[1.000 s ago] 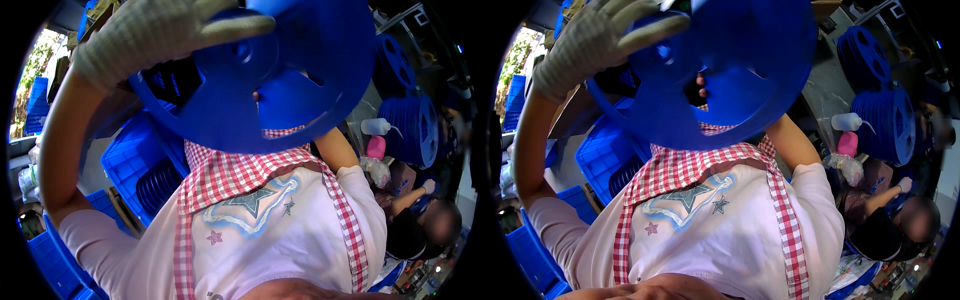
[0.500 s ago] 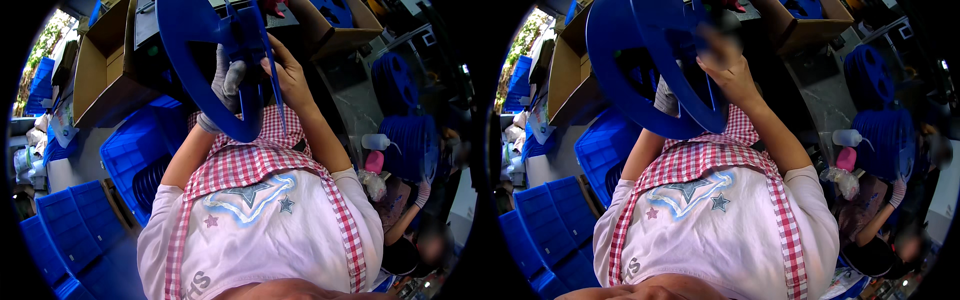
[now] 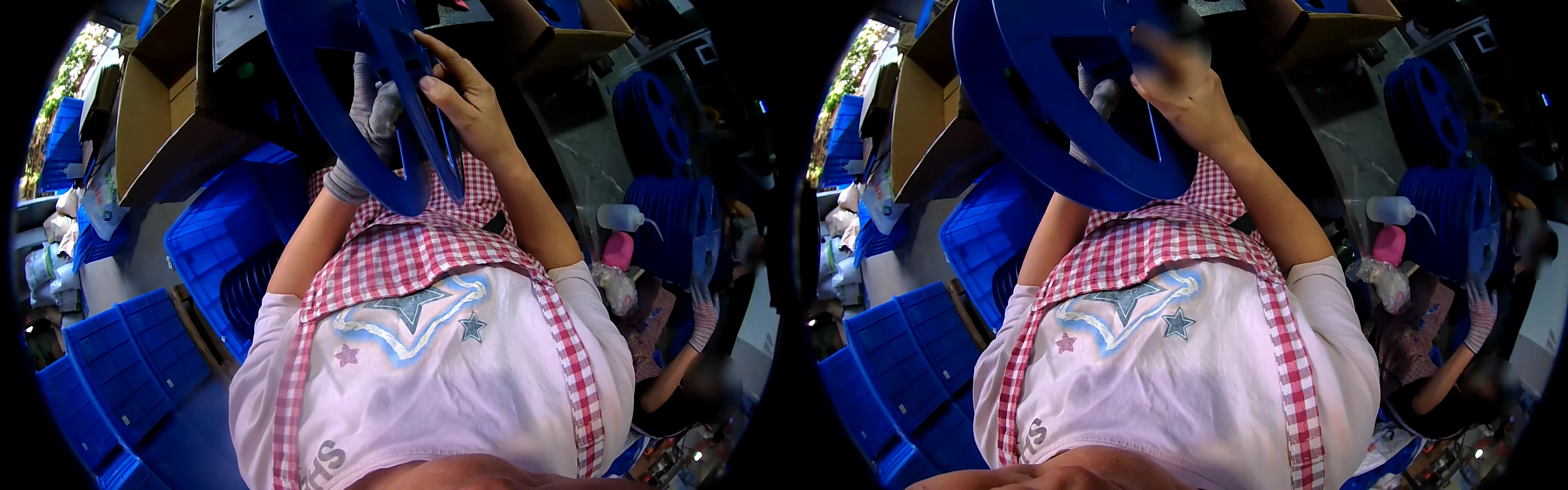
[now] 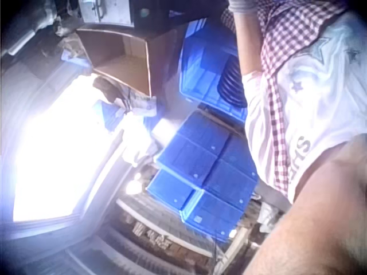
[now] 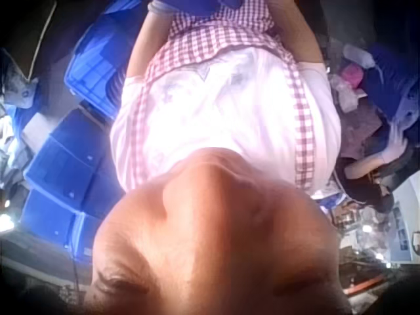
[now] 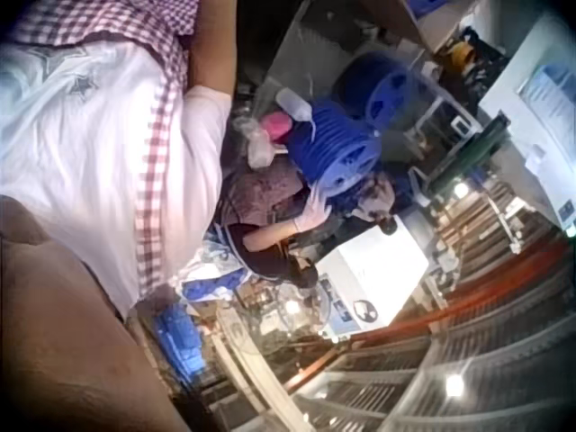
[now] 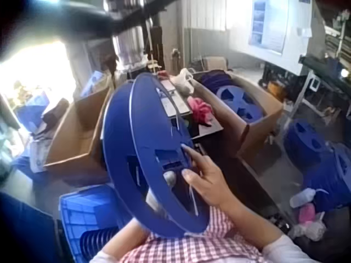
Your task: The person repeatedly picks up blue plastic fan blades from a bin and places them onto a machine. They then press a button on the machine's control panel, seemingly to process or secure the blades. The person continues this cycle of picking, placing, and pressing the button throughout the video.
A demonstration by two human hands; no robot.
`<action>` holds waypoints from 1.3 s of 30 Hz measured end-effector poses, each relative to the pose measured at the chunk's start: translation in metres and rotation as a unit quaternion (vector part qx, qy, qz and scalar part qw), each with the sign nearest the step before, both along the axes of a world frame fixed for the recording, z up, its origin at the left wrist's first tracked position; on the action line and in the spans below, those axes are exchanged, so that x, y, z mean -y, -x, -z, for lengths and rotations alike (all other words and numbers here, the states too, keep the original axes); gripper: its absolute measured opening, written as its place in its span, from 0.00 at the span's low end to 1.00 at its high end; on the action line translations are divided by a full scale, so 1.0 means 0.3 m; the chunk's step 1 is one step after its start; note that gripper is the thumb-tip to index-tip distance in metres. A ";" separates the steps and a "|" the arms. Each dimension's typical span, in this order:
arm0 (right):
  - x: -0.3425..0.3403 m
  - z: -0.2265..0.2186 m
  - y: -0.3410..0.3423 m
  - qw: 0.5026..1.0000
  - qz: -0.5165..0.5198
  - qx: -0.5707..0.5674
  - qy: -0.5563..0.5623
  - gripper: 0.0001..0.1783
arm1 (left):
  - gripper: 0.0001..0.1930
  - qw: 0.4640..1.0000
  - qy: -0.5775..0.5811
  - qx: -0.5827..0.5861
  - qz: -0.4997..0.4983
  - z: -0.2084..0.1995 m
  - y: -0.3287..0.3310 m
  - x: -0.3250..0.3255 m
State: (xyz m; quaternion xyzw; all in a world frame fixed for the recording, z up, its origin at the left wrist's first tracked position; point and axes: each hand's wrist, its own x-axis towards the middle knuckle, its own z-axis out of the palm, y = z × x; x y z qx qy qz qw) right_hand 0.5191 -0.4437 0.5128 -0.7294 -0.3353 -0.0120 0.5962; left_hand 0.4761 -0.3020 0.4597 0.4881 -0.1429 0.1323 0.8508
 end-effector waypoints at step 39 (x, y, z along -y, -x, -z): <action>-0.106 -0.342 -0.292 0.926 -0.031 0.128 0.355 0.42 | 0.20 0.985 0.056 0.079 0.142 -0.138 -0.137 -0.340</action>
